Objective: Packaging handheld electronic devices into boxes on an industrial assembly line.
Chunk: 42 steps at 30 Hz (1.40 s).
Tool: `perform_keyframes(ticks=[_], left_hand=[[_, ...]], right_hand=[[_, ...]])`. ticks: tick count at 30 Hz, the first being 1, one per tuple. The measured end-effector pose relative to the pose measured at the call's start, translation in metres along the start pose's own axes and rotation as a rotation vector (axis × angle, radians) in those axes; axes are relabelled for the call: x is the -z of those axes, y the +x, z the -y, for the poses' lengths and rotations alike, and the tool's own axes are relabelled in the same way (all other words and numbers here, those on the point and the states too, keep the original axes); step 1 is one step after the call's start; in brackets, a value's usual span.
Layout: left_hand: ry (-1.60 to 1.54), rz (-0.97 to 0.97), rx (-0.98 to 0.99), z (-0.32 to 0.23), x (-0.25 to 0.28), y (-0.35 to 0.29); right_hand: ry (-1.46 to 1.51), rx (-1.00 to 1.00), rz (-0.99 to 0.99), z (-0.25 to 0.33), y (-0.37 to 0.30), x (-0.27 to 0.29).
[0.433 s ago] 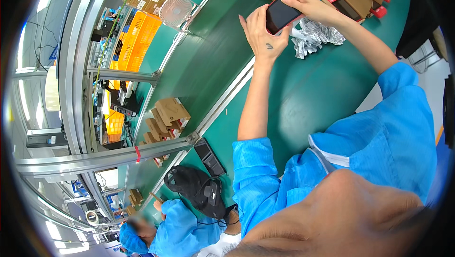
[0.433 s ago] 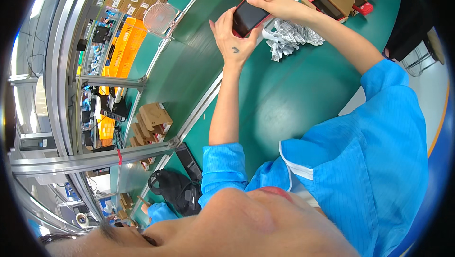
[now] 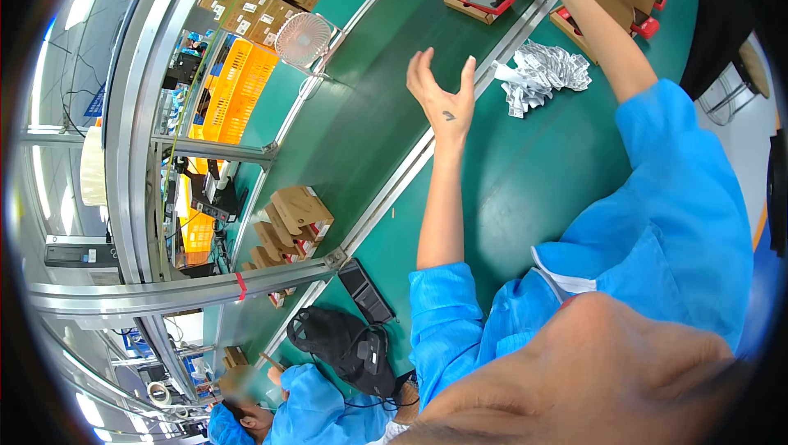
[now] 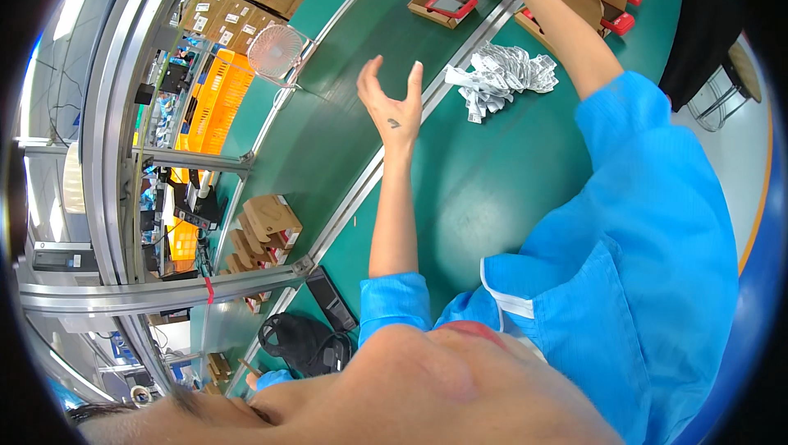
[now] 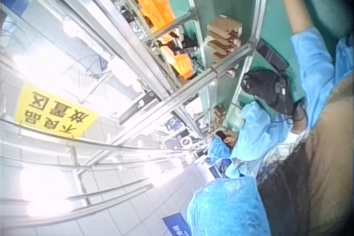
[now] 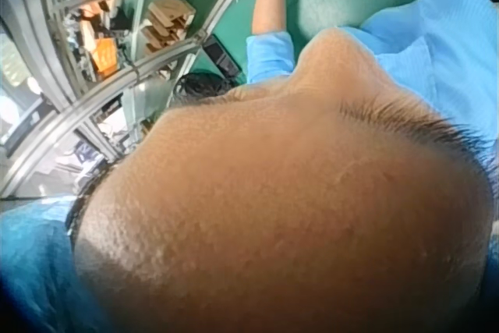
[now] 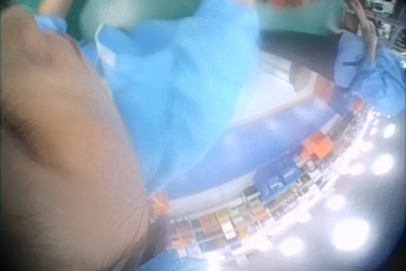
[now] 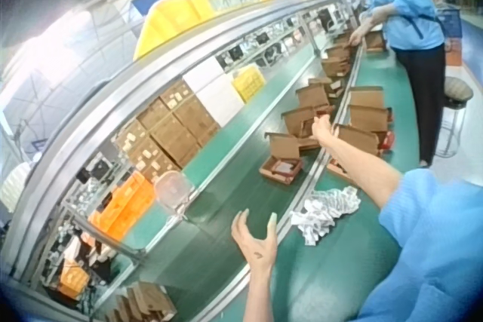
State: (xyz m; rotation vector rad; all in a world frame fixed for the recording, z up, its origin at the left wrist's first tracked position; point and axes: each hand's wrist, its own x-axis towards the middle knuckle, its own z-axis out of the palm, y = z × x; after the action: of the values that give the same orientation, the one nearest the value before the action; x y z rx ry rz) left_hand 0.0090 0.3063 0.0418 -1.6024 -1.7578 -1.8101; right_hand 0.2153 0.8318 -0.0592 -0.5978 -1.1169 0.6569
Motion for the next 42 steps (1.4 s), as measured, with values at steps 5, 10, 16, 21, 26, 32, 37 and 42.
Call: perform_keyframes(ticks=[5, 10, 16, 21, 26, 32, 37, 42], left_hand=[[0.332, 0.011, 0.202, 0.041, 0.071, -0.026], [0.344, -0.132, 0.325, 0.072, 0.104, -0.028], [-0.102, -0.016, 0.562, 0.078, 0.040, -0.009], [-1.141, -0.065, 0.807, 0.086, 0.051, 0.014], [-1.358, -0.082, 0.535, 0.065, 0.034, 0.026], [-1.092, -0.165, 0.490, 0.060, 0.027, 0.031], [-0.874, -0.252, 0.424, 0.055, 0.017, 0.034], [-1.091, -0.198, 0.445, 0.073, 0.021, 0.035]], right_hand=[[-0.752, -0.184, 0.479, 0.012, -0.151, -0.156], [-0.634, -0.557, 1.049, 0.174, -0.237, -0.223], [-0.203, -0.942, 0.870, 0.185, -0.223, -0.177], [0.386, -1.246, 1.197, 0.269, -0.257, -0.179], [0.656, -1.506, 1.265, 0.300, -0.268, -0.169], [0.734, -1.472, 1.176, 0.313, -0.272, -0.167], [0.692, -1.481, 1.108, 0.305, -0.276, -0.167], [0.743, -1.506, 1.089, 0.313, -0.269, -0.163]])
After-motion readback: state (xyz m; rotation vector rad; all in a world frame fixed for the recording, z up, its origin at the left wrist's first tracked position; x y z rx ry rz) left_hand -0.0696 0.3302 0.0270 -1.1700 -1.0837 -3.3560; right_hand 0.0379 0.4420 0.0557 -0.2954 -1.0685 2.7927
